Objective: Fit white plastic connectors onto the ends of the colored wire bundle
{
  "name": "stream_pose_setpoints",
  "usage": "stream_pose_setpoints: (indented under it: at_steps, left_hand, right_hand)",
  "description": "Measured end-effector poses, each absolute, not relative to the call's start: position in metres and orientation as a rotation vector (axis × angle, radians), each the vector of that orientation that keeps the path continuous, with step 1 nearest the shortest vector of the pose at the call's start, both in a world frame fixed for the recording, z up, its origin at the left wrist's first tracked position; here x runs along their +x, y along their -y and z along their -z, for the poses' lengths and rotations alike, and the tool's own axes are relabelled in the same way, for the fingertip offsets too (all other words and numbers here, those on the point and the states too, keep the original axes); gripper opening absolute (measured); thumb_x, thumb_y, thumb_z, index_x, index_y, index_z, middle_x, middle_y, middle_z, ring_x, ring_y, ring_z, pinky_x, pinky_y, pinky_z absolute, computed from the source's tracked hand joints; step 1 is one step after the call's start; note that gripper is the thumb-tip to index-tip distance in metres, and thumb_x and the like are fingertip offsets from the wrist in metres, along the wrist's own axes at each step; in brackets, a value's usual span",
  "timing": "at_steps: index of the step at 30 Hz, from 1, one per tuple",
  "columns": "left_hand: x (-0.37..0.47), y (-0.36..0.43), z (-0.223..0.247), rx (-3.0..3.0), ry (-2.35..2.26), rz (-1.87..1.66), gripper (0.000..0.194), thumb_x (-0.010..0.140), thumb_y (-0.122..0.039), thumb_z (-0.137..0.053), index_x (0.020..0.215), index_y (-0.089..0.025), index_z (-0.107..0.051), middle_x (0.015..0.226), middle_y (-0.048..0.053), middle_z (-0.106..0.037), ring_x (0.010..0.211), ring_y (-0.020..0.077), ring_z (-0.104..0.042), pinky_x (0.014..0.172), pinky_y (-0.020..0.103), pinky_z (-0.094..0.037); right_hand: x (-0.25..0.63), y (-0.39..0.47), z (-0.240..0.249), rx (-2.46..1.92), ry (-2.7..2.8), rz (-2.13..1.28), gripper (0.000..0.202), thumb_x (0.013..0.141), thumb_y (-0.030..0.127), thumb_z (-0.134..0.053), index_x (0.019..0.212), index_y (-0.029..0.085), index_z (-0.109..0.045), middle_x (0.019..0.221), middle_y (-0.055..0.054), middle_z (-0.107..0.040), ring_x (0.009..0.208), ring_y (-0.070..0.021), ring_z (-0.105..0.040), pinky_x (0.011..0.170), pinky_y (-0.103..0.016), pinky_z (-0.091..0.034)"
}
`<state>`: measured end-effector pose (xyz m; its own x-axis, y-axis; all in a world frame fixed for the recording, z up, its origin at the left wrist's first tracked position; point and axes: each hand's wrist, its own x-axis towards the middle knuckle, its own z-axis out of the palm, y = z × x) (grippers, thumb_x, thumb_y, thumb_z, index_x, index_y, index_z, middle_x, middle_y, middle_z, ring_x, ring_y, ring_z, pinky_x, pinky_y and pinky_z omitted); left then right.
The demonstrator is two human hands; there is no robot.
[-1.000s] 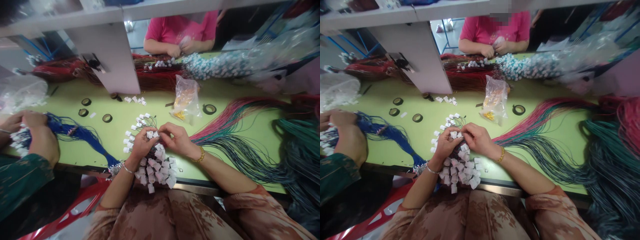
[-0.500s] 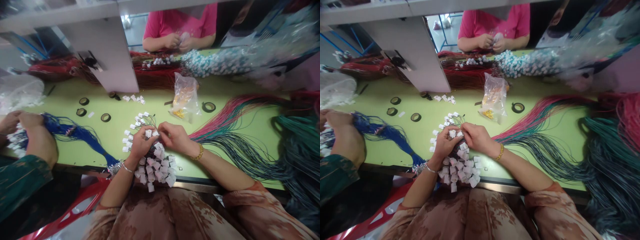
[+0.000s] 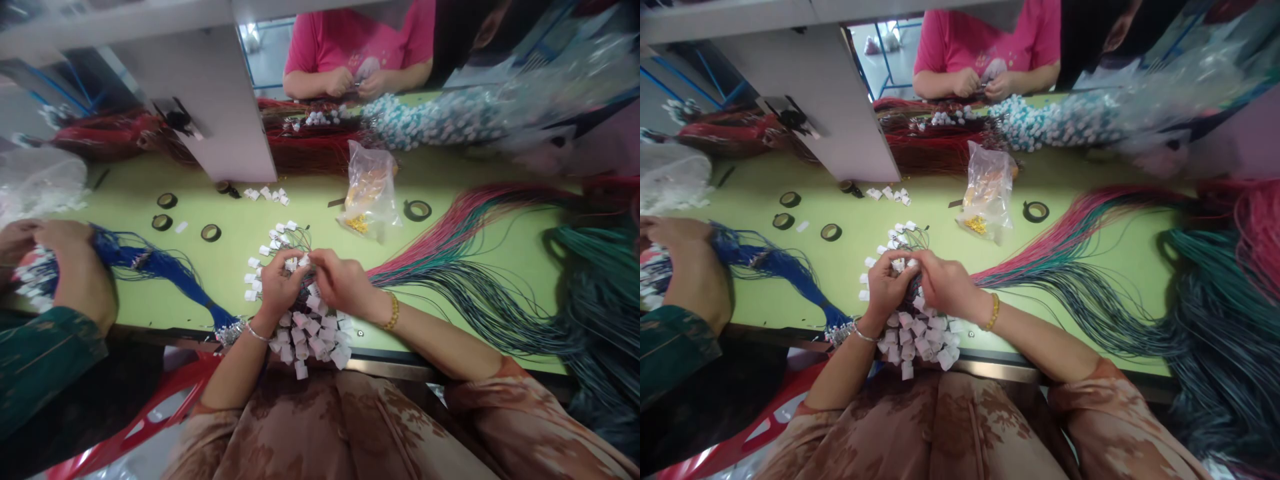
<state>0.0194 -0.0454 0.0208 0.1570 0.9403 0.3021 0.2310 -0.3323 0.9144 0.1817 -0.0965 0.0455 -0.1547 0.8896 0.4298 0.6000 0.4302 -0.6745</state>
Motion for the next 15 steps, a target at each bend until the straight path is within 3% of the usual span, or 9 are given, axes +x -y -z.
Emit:
stream_pose_setpoints:
  at_steps: [4, 8, 10, 12, 15]
  left_hand:
    - [0.02, 0.047, -0.025, 1.8, -1.085, -1.175, 0.014, 0.081, -0.025, -0.074, 0.094, -0.022, -0.071, 0.089, 0.002, -0.074, 0.068, 0.0151, -0.061, 0.066, 0.028, -0.047]
    - [0.024, 0.057, -0.035, 2.079, -0.705, -0.759, 0.019, 0.087, -0.026, -0.067, 0.106, -0.022, -0.071, 0.104, 0.007, -0.076, 0.095, 0.0224, -0.069, 0.087, 0.036, -0.052]
    - [0.028, 0.063, -0.036, 2.217, -0.496, -0.571, 0.028, 0.088, -0.033, -0.068, 0.114, -0.022, -0.069, 0.114, 0.01, -0.075, 0.105, 0.0259, -0.069, 0.093, 0.039, -0.052]
    - [0.033, 0.069, -0.035, 2.355, -0.405, -0.504, 0.038, 0.087, -0.041, -0.069, 0.118, -0.02, -0.068, 0.118, 0.014, -0.073, 0.111, 0.0293, -0.067, 0.097, 0.043, -0.052]
    - [0.041, 0.076, -0.031, 2.539, -0.439, -0.479, 0.041, 0.091, -0.045, -0.062, 0.118, -0.016, -0.068, 0.117, 0.017, -0.072, 0.11, 0.0309, -0.067, 0.098, 0.046, -0.052]
  right_hand:
    - [0.188, 0.091, -0.04, -1.267, 1.765, -0.609, 0.024, 0.093, 0.025, -0.051, 0.117, 0.02, -0.056, 0.084, -0.004, -0.072, 0.062, -0.0147, -0.061, 0.061, -0.027, -0.045]
    - [0.212, 0.056, -0.039, -1.43, 1.65, -0.736, 0.029, 0.097, 0.045, -0.051, 0.096, 0.018, -0.062, 0.08, -0.006, -0.071, 0.067, -0.0157, -0.061, 0.065, -0.028, -0.045]
    - [0.214, 0.038, -0.042, -1.593, 1.797, -0.765, 0.044, 0.091, 0.059, -0.058, 0.099, 0.015, -0.065, 0.076, -0.008, -0.07, 0.067, -0.0183, -0.061, 0.065, -0.03, -0.044]
    - [0.203, 0.027, -0.048, -1.716, 1.994, -0.782, 0.073, 0.079, 0.073, -0.065, 0.121, 0.012, -0.062, 0.076, -0.01, -0.07, 0.069, -0.0219, -0.063, 0.065, -0.031, -0.043]
    - [0.172, 0.023, -0.061, -1.747, 2.3, -0.728, 0.12, 0.061, 0.085, -0.069, 0.151, 0.012, -0.038, 0.091, -0.015, -0.072, 0.082, -0.0299, -0.067, 0.071, -0.033, -0.044]
